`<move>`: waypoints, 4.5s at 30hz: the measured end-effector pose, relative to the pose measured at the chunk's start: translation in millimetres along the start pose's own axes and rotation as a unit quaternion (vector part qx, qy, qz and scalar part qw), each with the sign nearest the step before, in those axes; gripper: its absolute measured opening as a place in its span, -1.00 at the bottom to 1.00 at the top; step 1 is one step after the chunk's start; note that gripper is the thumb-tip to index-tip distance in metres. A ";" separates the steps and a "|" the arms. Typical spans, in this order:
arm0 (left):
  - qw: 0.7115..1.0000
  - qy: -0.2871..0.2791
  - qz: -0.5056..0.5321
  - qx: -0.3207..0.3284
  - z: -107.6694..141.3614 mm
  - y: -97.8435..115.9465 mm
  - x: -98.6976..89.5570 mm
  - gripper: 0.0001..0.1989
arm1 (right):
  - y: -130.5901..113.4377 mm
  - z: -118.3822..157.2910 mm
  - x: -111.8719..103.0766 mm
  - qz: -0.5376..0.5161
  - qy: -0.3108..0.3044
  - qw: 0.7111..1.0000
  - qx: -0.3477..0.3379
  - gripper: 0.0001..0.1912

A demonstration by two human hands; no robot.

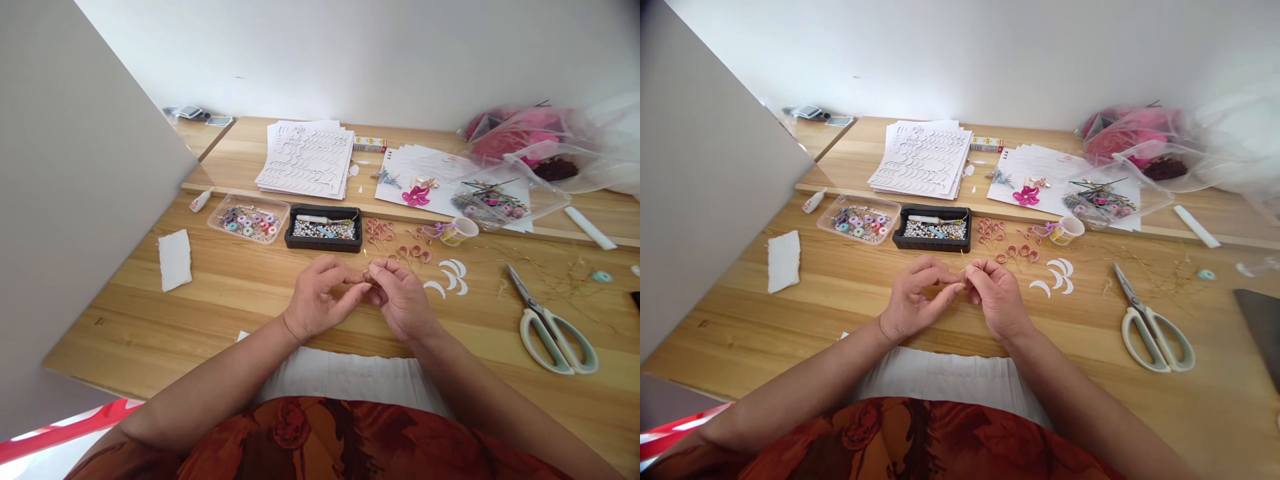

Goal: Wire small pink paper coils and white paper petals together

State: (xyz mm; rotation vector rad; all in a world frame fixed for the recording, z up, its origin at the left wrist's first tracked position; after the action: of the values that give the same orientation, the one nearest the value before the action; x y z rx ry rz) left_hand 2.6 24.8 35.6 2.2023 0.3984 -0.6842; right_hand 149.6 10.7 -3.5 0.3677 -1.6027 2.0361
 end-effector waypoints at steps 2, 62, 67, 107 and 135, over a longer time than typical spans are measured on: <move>0.999 0.023 0.018 -0.036 -2.6 -4.4 -4.0 -0.87 | -1.4 -0.7 -1.6 0.006 0.002 1.000 -0.008 -0.73; 0.790 -0.043 0.446 -0.418 13.5 -29.1 36.5 -0.66 | -10.8 3.7 -0.2 0.157 -0.044 0.981 -0.104 -0.81; 0.818 -0.055 0.430 -0.378 11.2 -28.5 34.7 -0.66 | -13.7 4.7 1.7 0.184 -0.055 0.976 -0.104 -0.80; 0.790 -0.111 0.466 -0.382 11.0 -24.3 35.6 -0.56 | -3.8 8.3 1.3 0.072 -0.019 0.982 0.173 -0.71; 0.737 -0.102 0.512 -0.429 14.0 -26.3 40.2 -0.57 | -29.6 18.5 6.9 0.431 -0.002 0.873 -0.228 -0.91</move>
State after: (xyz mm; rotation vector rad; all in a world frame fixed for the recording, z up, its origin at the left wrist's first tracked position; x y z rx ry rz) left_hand 17.5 33.6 -11.3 1.1190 -0.5389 -0.0423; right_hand 158.2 -0.6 29.1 -0.6378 -2.4520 2.0784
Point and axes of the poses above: each hand's wrist, its own z-axis away from the middle knuckle, its own x-axis out of the palm, y = z × x, the point moved 5 cm from there along -z, towards the middle knuckle, and after that the axes turned 12 degrees about -z, right-handed, at the moved point
